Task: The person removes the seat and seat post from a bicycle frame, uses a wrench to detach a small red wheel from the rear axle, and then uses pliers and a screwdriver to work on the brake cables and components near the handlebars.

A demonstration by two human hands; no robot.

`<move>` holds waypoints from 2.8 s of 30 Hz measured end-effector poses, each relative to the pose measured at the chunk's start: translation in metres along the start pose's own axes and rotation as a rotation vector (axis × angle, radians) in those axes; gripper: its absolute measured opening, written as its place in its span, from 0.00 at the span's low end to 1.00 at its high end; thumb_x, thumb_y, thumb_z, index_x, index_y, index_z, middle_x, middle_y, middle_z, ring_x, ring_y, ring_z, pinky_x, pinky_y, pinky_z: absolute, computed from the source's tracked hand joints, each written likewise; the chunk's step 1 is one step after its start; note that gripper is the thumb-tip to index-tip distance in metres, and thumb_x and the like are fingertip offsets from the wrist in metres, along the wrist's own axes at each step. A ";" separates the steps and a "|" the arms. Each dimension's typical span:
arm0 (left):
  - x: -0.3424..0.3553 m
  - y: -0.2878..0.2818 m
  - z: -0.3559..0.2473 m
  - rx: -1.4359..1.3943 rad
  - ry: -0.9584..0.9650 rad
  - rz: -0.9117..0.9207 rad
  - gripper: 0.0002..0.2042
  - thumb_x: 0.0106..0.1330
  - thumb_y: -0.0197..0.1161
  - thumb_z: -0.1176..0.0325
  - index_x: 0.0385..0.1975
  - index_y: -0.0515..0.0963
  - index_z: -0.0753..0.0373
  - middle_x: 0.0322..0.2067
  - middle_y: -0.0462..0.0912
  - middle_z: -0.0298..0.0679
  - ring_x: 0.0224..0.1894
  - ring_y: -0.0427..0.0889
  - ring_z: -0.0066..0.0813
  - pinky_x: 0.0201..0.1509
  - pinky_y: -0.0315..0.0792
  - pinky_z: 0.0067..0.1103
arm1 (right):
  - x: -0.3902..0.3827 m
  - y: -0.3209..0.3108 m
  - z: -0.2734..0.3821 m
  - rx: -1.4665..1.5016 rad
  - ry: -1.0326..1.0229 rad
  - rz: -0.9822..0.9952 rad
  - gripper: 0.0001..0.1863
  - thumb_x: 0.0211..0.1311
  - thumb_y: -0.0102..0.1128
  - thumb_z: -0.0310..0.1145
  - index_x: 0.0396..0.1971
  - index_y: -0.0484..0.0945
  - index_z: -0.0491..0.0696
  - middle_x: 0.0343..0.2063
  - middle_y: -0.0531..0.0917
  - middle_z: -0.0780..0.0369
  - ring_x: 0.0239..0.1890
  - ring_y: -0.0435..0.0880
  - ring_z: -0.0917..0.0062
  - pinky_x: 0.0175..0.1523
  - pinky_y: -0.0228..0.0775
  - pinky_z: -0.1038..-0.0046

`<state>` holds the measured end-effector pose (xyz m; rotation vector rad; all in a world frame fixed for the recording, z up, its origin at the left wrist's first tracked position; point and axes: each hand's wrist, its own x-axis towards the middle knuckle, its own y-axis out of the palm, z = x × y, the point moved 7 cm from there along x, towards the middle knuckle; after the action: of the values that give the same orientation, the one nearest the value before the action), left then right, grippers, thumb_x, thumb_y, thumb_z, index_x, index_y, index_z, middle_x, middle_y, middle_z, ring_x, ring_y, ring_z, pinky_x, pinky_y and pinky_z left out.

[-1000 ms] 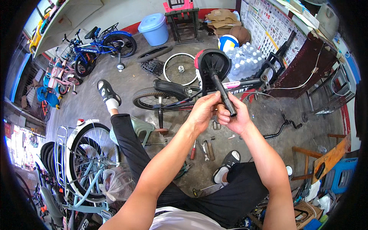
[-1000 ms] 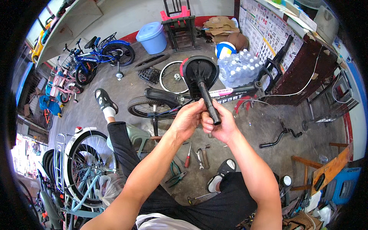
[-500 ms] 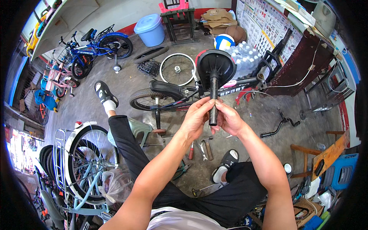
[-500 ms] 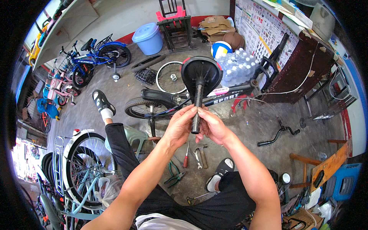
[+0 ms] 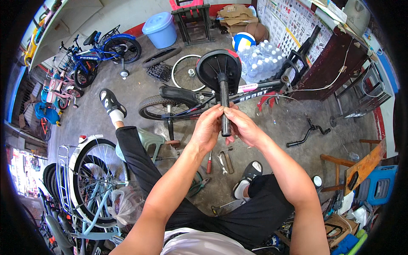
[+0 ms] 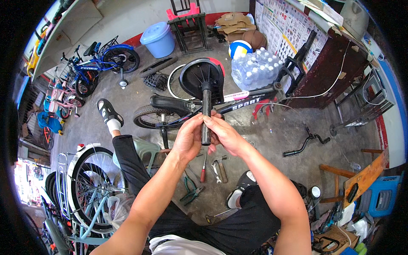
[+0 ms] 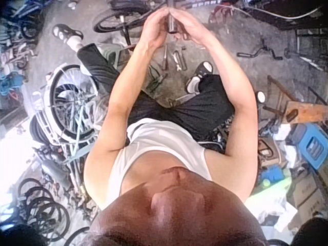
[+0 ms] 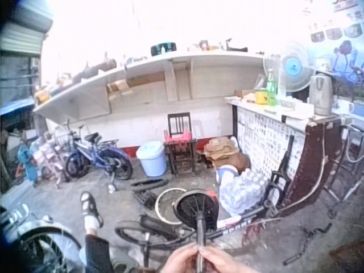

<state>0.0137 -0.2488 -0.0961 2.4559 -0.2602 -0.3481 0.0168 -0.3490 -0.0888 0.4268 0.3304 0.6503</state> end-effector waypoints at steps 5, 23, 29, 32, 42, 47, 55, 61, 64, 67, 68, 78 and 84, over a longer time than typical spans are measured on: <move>0.000 0.000 0.001 -0.002 -0.001 0.010 0.22 0.77 0.53 0.56 0.60 0.74 0.67 0.55 0.82 0.48 0.36 0.88 0.39 0.26 0.83 0.31 | 0.001 0.000 -0.001 -0.026 0.000 -0.018 0.25 0.80 0.46 0.55 0.49 0.73 0.45 0.24 0.77 0.65 0.18 0.78 0.81 0.24 0.77 0.75; -0.004 0.006 -0.011 0.037 -0.026 0.021 0.23 0.78 0.53 0.53 0.59 0.75 0.67 0.54 0.83 0.47 0.28 0.87 0.39 0.24 0.84 0.32 | 0.003 0.002 0.004 -0.131 0.013 -0.032 0.27 0.78 0.48 0.58 0.48 0.74 0.45 0.23 0.78 0.66 0.17 0.78 0.81 0.24 0.71 0.79; -0.010 0.010 -0.015 0.013 -0.040 0.037 0.24 0.77 0.56 0.52 0.58 0.76 0.69 0.52 0.83 0.46 0.29 0.87 0.38 0.25 0.84 0.32 | -0.001 0.009 0.011 -0.274 -0.050 -0.019 0.30 0.77 0.48 0.60 0.52 0.74 0.44 0.25 0.80 0.64 0.19 0.80 0.80 0.24 0.72 0.79; 0.000 0.003 -0.017 0.117 -0.006 0.044 0.22 0.76 0.58 0.54 0.56 0.77 0.69 0.50 0.84 0.45 0.36 0.88 0.37 0.36 0.86 0.32 | -0.004 0.004 0.015 -0.374 -0.037 -0.043 0.31 0.77 0.47 0.61 0.49 0.77 0.45 0.27 0.81 0.63 0.20 0.81 0.80 0.25 0.73 0.78; -0.060 -0.079 -0.043 0.372 -0.120 -0.435 0.17 0.76 0.59 0.52 0.50 0.74 0.61 0.22 0.76 0.33 0.19 0.75 0.23 0.20 0.67 0.22 | -0.033 -0.043 0.017 -1.571 0.006 -0.042 0.24 0.69 0.57 0.55 0.40 0.78 0.45 0.36 0.87 0.51 0.42 0.86 0.50 0.47 0.77 0.49; -0.090 -0.050 -0.002 0.440 -0.369 -0.345 0.16 0.75 0.61 0.55 0.45 0.75 0.64 0.21 0.77 0.36 0.19 0.74 0.23 0.18 0.66 0.22 | -0.046 -0.068 0.009 -1.595 0.132 0.031 0.24 0.68 0.59 0.54 0.49 0.80 0.48 0.38 0.87 0.52 0.45 0.86 0.52 0.48 0.77 0.51; 0.106 -0.015 -0.069 0.795 0.047 -0.386 0.21 0.72 0.61 0.51 0.40 0.76 0.67 0.22 0.79 0.37 0.18 0.76 0.25 0.19 0.69 0.26 | -0.049 -0.084 0.030 -1.550 0.129 -0.072 0.26 0.68 0.58 0.54 0.50 0.79 0.46 0.44 0.86 0.50 0.49 0.85 0.52 0.53 0.77 0.53; 0.191 -0.035 -0.085 1.403 0.166 -0.565 0.28 0.70 0.57 0.43 0.44 0.80 0.70 0.37 0.87 0.56 0.37 0.88 0.49 0.42 0.79 0.39 | -0.038 -0.080 0.026 -1.525 0.082 -0.043 0.25 0.68 0.60 0.53 0.50 0.79 0.47 0.44 0.86 0.50 0.50 0.85 0.52 0.53 0.77 0.53; 0.142 -0.033 -0.014 1.420 0.311 -0.346 0.23 0.71 0.59 0.49 0.47 0.81 0.66 0.41 0.86 0.56 0.45 0.87 0.54 0.50 0.78 0.41 | -0.041 -0.091 0.032 -1.557 0.102 -0.068 0.25 0.68 0.59 0.53 0.50 0.79 0.47 0.45 0.86 0.52 0.50 0.84 0.53 0.53 0.77 0.53; 0.050 -0.082 0.079 1.004 0.111 -0.144 0.15 0.73 0.61 0.63 0.53 0.79 0.67 0.34 0.89 0.46 0.33 0.89 0.31 0.39 0.80 0.27 | -0.034 -0.094 0.023 -1.588 0.047 -0.066 0.25 0.68 0.59 0.53 0.51 0.80 0.47 0.47 0.85 0.54 0.51 0.84 0.55 0.54 0.77 0.54; 0.019 -0.102 0.106 0.985 0.010 -0.111 0.16 0.74 0.61 0.64 0.55 0.78 0.67 0.36 0.89 0.45 0.32 0.89 0.29 0.38 0.80 0.26 | -0.035 -0.090 0.026 -1.577 0.044 -0.064 0.25 0.68 0.60 0.54 0.50 0.80 0.48 0.46 0.86 0.53 0.50 0.84 0.55 0.53 0.77 0.54; -0.147 -0.193 0.223 0.891 -0.316 -0.269 0.15 0.73 0.60 0.64 0.49 0.82 0.69 0.34 0.90 0.44 0.35 0.90 0.30 0.42 0.80 0.27 | -0.040 -0.090 0.028 -1.560 0.072 -0.087 0.26 0.68 0.60 0.55 0.52 0.80 0.49 0.42 0.86 0.53 0.47 0.86 0.58 0.52 0.77 0.57; -0.189 -0.177 0.230 0.802 -0.289 -0.320 0.14 0.73 0.59 0.65 0.48 0.81 0.68 0.35 0.90 0.45 0.36 0.90 0.31 0.43 0.80 0.27 | -0.036 -0.087 0.033 -1.539 0.113 -0.090 0.28 0.69 0.59 0.55 0.55 0.79 0.46 0.44 0.87 0.53 0.49 0.86 0.59 0.55 0.76 0.61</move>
<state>-0.2186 -0.1912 -0.3464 3.2421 -0.1368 -0.8798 0.0487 -0.4435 -0.0964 -1.0897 -0.1061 0.6662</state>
